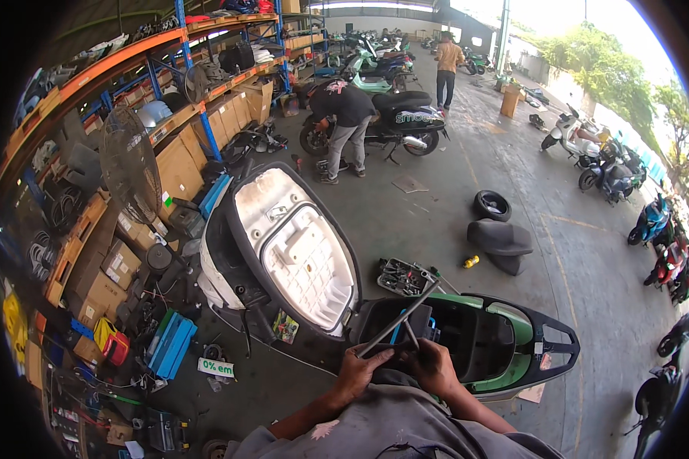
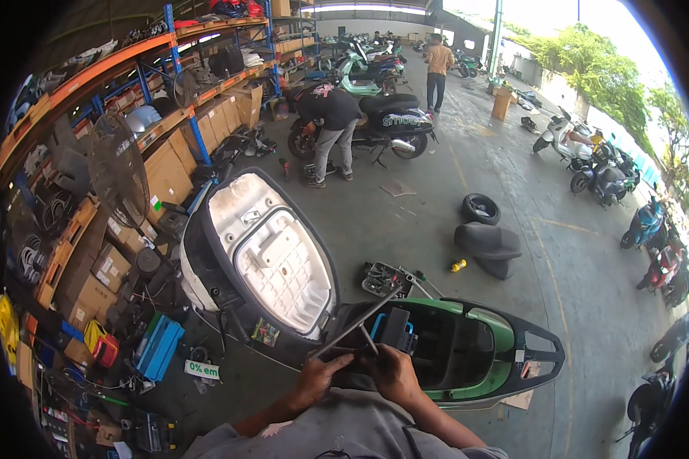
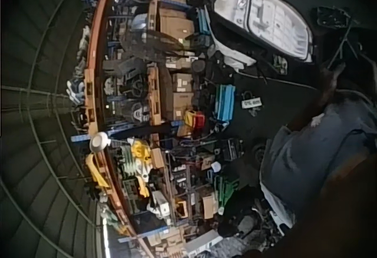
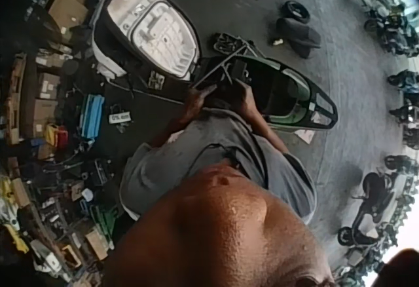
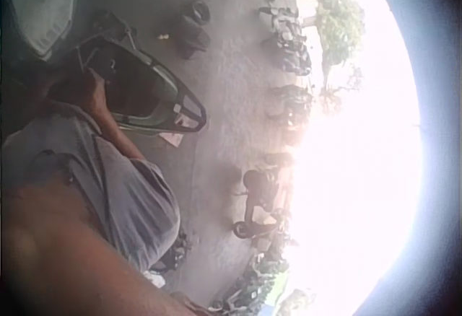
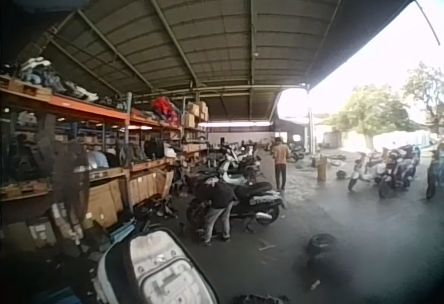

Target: The person works on a green motorcycle, using a T-handle socket wrench to unscrew bolts from the frame inside the storage compartment under the seat. The person then removes the seat assembly and sets it aside.

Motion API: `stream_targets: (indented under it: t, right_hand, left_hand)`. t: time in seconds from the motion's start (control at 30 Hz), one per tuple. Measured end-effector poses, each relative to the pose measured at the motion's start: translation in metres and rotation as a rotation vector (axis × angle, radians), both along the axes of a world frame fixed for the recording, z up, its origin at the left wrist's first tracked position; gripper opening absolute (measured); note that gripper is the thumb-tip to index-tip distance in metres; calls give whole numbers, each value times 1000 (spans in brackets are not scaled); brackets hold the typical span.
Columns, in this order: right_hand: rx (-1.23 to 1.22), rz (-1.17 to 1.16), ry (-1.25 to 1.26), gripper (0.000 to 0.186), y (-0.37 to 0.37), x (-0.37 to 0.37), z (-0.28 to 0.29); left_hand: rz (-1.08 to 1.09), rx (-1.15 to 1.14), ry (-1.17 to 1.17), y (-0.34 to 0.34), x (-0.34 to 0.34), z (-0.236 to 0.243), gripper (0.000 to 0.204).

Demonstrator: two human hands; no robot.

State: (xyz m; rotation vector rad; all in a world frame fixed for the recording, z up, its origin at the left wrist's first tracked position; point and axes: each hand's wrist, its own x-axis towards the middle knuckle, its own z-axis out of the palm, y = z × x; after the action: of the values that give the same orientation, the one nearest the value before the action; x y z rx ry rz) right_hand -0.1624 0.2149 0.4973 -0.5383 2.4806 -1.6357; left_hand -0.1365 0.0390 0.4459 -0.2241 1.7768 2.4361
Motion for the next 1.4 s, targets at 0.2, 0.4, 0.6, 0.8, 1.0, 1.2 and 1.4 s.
stream_targets:
  t: [0.2, 0.4, 0.6, 0.8, 1.0, 1.2, 1.4]
  right_hand:
    - [67, 18, 29, 20, -9, -2, -6]
    - [15, -10, 14, 24, 4, 1, -6]
    - [-60, -32, -60, 26, 33, 7, -14]
    - [-360, -45, -252, 27, 62, 4, -7]
    - [-402, -303, -186, 24, 128, 2, -13]
    - [-176, -490, 13, 19, 201, 8, 21]
    - [160, -603, 298, 14, 245, 11, -35]
  left_hand:
    - [16, -108, 170, -7, 0, -12, 19]
    - [66, -343, 459, 0, 0, 6, 14]
    - [-183, -151, 268, 14, 1, 6, 21]
    - [-543, 405, -168, 44, -34, -16, 23]
    - [-585, 520, -338, 120, -62, -11, 24]
    - [-512, 178, -376, 176, -92, -122, 22]
    - [-497, -87, -317, 240, -92, -191, 22]
